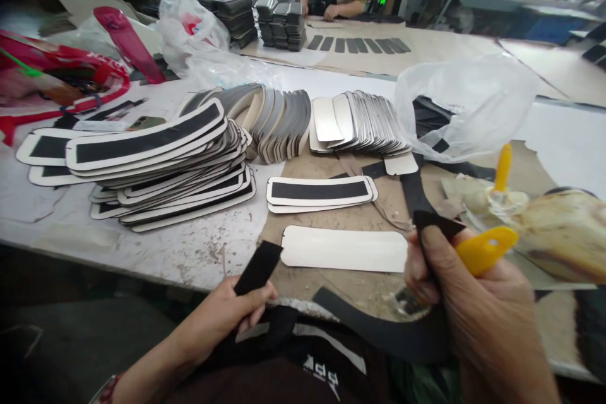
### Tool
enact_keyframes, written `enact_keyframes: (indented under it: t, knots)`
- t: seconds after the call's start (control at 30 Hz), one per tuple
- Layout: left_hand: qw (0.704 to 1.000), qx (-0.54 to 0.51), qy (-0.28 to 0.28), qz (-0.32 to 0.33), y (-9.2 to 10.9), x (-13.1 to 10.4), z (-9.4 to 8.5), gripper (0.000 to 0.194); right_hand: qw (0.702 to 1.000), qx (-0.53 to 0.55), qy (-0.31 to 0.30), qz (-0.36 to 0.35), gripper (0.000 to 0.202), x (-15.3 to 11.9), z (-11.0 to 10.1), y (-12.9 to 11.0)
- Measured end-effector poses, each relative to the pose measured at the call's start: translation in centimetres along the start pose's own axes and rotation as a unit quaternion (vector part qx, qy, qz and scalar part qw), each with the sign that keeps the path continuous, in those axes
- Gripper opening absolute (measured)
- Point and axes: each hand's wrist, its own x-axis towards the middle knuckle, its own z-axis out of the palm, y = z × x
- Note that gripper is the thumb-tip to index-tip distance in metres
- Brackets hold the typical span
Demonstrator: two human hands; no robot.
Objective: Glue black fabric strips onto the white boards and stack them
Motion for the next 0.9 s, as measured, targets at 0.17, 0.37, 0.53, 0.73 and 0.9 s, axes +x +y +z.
enact_keyframes:
  t: [0.17,0.37,0.53,0.73,0.9]
  knots:
    - [0.994,-0.04,0.092,0.039,1.9,2.2,-1.1,0.033,0.906,-0.288,-0.308,-0.028,0.031,1.3,-1.7,2.4]
    - [0.998,-0.024,0.06,0.017,3.4,5.2,-0.7,0.029,0.805,-0.36,-0.467,-0.068,0.022,3.3,7.8,3.6]
    - [0.999,-0.02,0.034,-0.005,3.1,6.5,-1.0,0.026,0.744,-0.435,-0.498,-0.098,0.019,4.9,11.5,4.2]
    - [0.999,-0.015,0.04,-0.025,3.2,6.7,-1.1,0.024,0.705,-0.492,-0.494,-0.129,0.023,5.2,12.2,4.4]
    - [0.998,-0.008,0.052,-0.04,3.6,6.6,-0.9,0.024,0.681,-0.516,-0.501,-0.137,0.023,5.2,12.7,3.3]
